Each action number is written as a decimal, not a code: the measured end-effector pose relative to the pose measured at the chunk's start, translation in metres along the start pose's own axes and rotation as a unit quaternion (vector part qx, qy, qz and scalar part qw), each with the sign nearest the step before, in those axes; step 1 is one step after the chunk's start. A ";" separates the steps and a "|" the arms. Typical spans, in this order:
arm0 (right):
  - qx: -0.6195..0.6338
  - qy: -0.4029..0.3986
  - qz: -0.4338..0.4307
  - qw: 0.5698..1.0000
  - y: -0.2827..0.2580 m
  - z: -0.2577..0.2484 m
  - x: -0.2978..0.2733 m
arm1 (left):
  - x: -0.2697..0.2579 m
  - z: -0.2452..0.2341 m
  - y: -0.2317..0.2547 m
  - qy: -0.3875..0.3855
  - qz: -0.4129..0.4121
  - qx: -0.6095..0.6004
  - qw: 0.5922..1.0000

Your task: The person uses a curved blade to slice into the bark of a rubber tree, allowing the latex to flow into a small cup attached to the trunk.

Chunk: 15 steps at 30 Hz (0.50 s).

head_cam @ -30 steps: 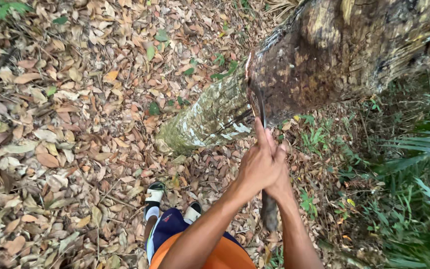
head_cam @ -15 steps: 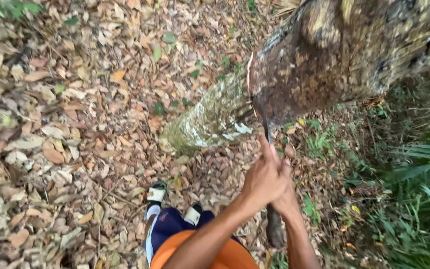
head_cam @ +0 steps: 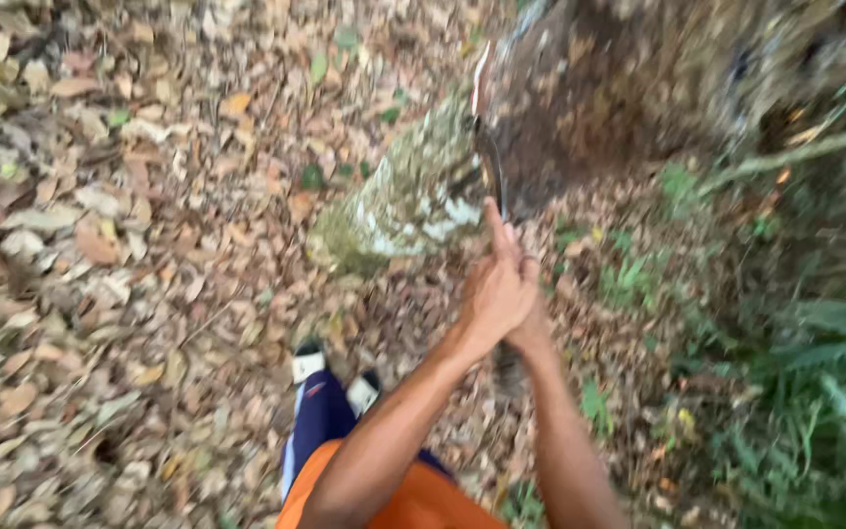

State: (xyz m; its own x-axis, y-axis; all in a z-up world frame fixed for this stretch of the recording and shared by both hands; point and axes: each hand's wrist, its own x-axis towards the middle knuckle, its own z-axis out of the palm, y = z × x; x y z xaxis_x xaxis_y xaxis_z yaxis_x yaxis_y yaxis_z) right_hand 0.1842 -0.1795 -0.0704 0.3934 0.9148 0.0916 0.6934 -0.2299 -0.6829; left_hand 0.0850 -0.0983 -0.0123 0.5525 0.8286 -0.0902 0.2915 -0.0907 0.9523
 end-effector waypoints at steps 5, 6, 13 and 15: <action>0.030 -0.064 0.169 0.983 -0.023 -0.032 -0.017 | -0.016 0.002 0.017 -0.075 -0.031 -0.144 0.986; 0.067 -0.070 0.293 0.951 -0.023 -0.030 -0.022 | -0.019 0.004 0.016 -0.050 0.009 -0.114 0.992; -0.036 -0.089 0.187 0.978 0.016 -0.019 0.002 | 0.002 0.022 -0.002 -0.049 -0.041 -0.066 0.996; -0.013 -0.028 -0.105 0.994 0.014 -0.024 0.004 | 0.007 0.037 -0.010 0.098 0.078 -0.042 0.991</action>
State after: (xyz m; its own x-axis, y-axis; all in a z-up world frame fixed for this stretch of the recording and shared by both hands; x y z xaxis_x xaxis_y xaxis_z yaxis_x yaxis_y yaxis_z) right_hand 0.2097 -0.1865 -0.0622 0.2050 0.9602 0.1899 0.7725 -0.0395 -0.6338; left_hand 0.1154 -0.1119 -0.0333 0.4210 0.9002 0.1116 0.1426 -0.1871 0.9719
